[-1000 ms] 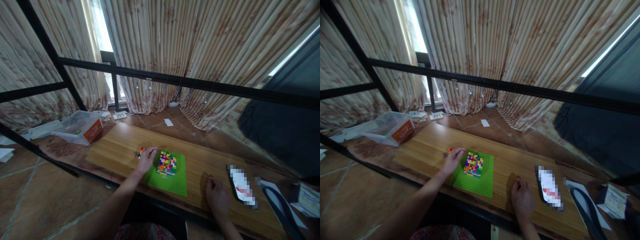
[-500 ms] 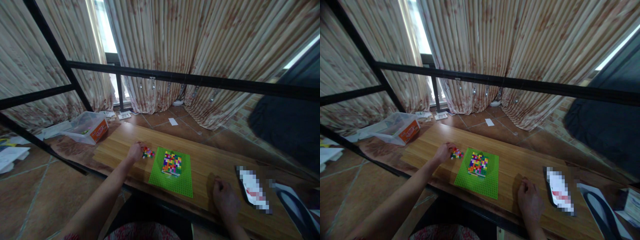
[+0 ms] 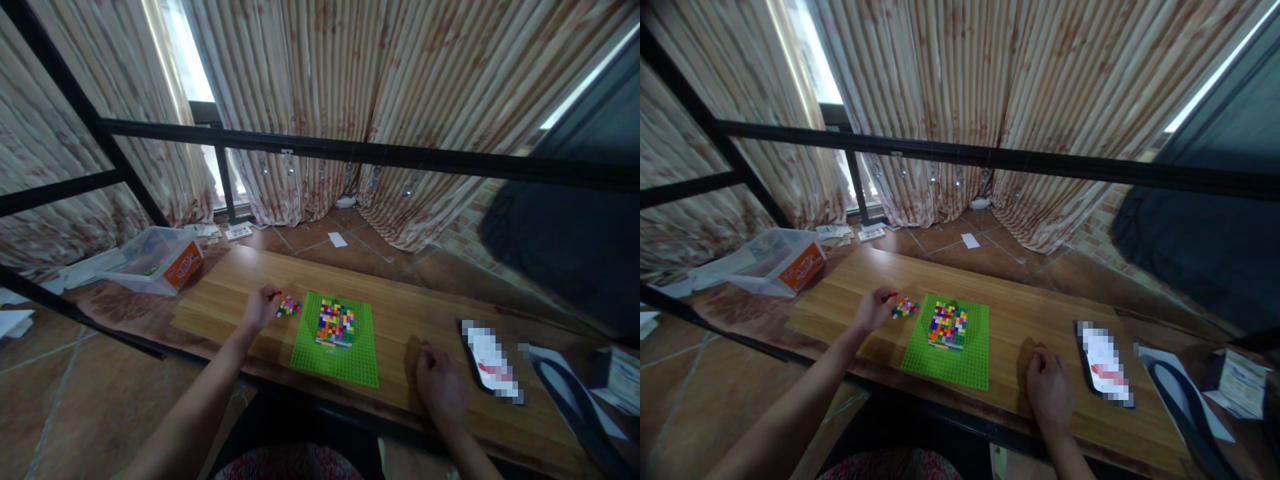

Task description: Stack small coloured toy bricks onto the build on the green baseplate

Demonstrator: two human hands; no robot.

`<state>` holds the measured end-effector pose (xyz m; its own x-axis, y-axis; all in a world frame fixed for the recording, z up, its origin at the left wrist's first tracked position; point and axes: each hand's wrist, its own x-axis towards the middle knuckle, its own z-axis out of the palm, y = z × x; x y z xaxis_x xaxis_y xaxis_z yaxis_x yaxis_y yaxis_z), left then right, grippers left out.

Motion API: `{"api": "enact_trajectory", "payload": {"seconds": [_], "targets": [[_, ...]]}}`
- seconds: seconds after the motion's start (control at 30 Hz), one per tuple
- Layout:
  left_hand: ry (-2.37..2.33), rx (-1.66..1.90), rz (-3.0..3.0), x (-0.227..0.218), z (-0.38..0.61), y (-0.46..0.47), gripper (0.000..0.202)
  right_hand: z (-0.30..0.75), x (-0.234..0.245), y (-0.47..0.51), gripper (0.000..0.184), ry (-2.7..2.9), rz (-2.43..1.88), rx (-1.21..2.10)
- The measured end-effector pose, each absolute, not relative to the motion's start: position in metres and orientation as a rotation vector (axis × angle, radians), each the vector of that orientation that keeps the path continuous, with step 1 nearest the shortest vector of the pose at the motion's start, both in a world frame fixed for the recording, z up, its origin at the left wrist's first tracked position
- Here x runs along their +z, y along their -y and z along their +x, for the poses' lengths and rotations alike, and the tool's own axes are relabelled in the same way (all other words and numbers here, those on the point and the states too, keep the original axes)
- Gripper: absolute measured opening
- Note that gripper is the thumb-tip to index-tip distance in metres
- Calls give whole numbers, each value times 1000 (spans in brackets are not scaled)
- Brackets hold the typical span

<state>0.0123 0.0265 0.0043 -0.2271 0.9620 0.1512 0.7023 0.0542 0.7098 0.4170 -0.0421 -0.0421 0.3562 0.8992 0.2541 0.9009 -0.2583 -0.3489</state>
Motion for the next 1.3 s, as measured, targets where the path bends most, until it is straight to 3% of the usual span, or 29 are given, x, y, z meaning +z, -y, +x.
{"api": "enact_trajectory", "payload": {"seconds": [0.2, 0.33, 0.77, 0.93, 1.07, 1.17, 1.3], "targets": [[-1570, 1293, 1075, 12, 38, 5, 21, 414, -40, 42, 37, 1559, -2174, -5], [-1383, 1318, 857, 17, 48, 23, 25, 412, -37, 43, 37, 1557, -2167, 14], [-1536, 1370, 1033, -13, 63, 17, 18, 412, -38, 43, 36, 1544, -2140, 9], [-1793, 1171, 1475, -10, 63, 13, 26, 411, -36, 44, 36, 1527, -2128, 17], [-2153, 754, 1842, 2, 61, 8, 25, 410, -35, 44, 36, 1537, -2124, 23], [-2292, 505, 1936, 5, 57, 5, 26, 410, -35, 44, 36, 1542, -2134, 16], [-2308, 433, 1970, 3, 48, 3, 26, 411, -35, 44, 36, 1545, -2148, 27]]}}
